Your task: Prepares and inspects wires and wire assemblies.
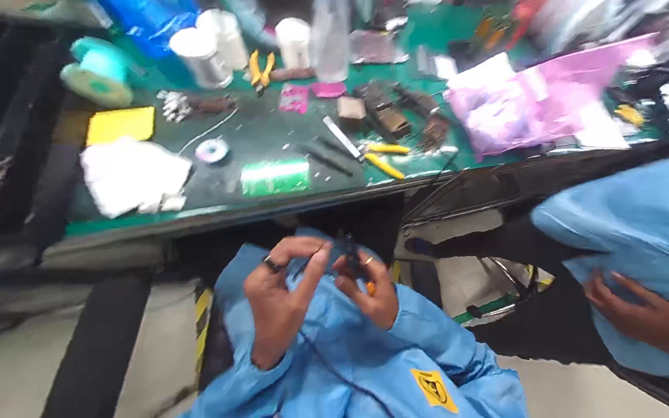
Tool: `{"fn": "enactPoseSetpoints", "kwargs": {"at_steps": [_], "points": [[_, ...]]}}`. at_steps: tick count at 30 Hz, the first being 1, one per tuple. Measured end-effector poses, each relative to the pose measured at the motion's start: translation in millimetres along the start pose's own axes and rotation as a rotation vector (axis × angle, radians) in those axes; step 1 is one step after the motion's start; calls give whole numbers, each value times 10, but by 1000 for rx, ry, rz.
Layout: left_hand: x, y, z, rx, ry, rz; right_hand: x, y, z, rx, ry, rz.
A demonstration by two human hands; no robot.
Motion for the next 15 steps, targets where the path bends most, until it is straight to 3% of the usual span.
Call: {"fn": "enactPoseSetpoints", "kwargs": {"at_steps": [5, 15], "points": [[41, 80, -115, -56, 25, 17, -47, 60, 180, 76, -40, -5], [6, 74, -139, 11, 12, -9, -99, 106, 134, 130, -33, 41]]}}
Point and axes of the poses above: each hand's wrist, its own x-axis towards the middle knuckle, its own y-axis out of the palm, z = x × y, the point moved 3 cm from there along x, towards the middle knuckle, and after that the axes turned 14 degrees about z, right-handed, at the moved point
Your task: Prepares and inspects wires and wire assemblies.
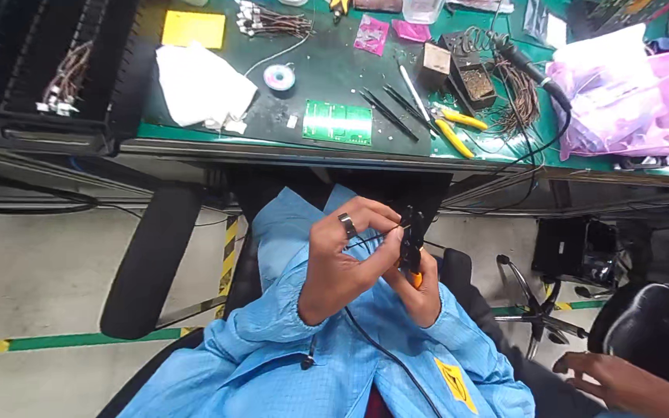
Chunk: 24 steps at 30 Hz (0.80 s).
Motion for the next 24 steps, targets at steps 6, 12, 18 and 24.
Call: {"fn": "enactPoseSetpoints", "kwargs": {"at_steps": [6, 12, 18, 24], "points": [[9, 13, -16, 45, -1, 15, -16, -8, -33, -3, 2, -5], [15, 42, -9, 73, -2, 3, -11, -37, -56, -19, -17, -5], [19, 45, 11, 88, -4, -2, 1, -40, -82, -58, -22, -17], [26, 38, 17, 100, -12, 1, 7, -45, -90, -70, -12, -26]]}}
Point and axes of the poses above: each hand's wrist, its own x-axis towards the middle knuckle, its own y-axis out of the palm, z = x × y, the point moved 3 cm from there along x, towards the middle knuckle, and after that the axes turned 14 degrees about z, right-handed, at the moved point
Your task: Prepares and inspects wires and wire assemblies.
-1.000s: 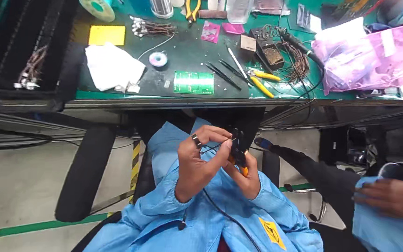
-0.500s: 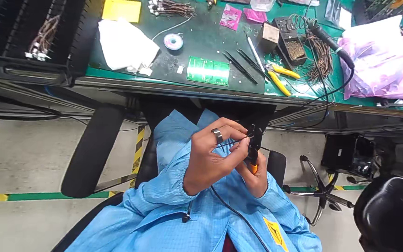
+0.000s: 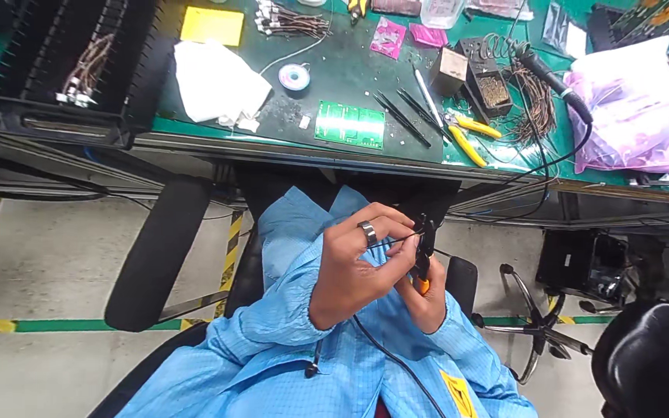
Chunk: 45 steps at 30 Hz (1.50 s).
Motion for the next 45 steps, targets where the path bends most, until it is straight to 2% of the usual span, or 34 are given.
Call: {"fn": "enactPoseSetpoints", "kwargs": {"at_steps": [22, 32, 45], "points": [[-4, -19, 0, 22, -1, 2, -3, 10, -22, -31, 32, -29], [-117, 159, 193, -44, 6, -103, 11, 6, -87, -30, 51, -95], [-100, 144, 193, 25, -27, -62, 23, -55, -106, -72, 60, -116]]}}
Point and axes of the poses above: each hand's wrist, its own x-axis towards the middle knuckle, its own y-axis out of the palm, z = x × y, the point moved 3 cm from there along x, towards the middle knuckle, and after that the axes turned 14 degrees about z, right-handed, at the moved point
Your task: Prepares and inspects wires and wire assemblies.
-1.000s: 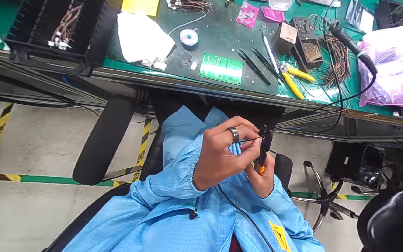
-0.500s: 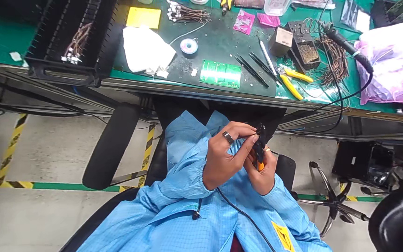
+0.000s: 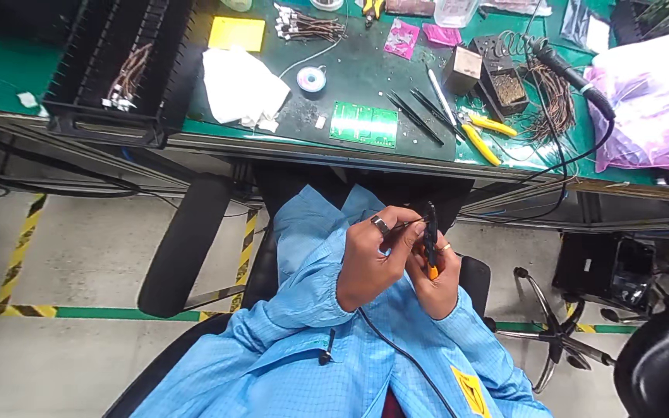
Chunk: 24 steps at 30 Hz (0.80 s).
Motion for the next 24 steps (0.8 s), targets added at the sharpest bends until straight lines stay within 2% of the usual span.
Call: {"fn": "enactPoseSetpoints", "kwargs": {"at_steps": [8, 24], "points": [[21, 45, -58, -177, 11, 12, -39, -96, 47, 25, -7, -45], [66, 56, 173, -387, -234, 36, -21, -131, -201, 59, 111, -128]]}}
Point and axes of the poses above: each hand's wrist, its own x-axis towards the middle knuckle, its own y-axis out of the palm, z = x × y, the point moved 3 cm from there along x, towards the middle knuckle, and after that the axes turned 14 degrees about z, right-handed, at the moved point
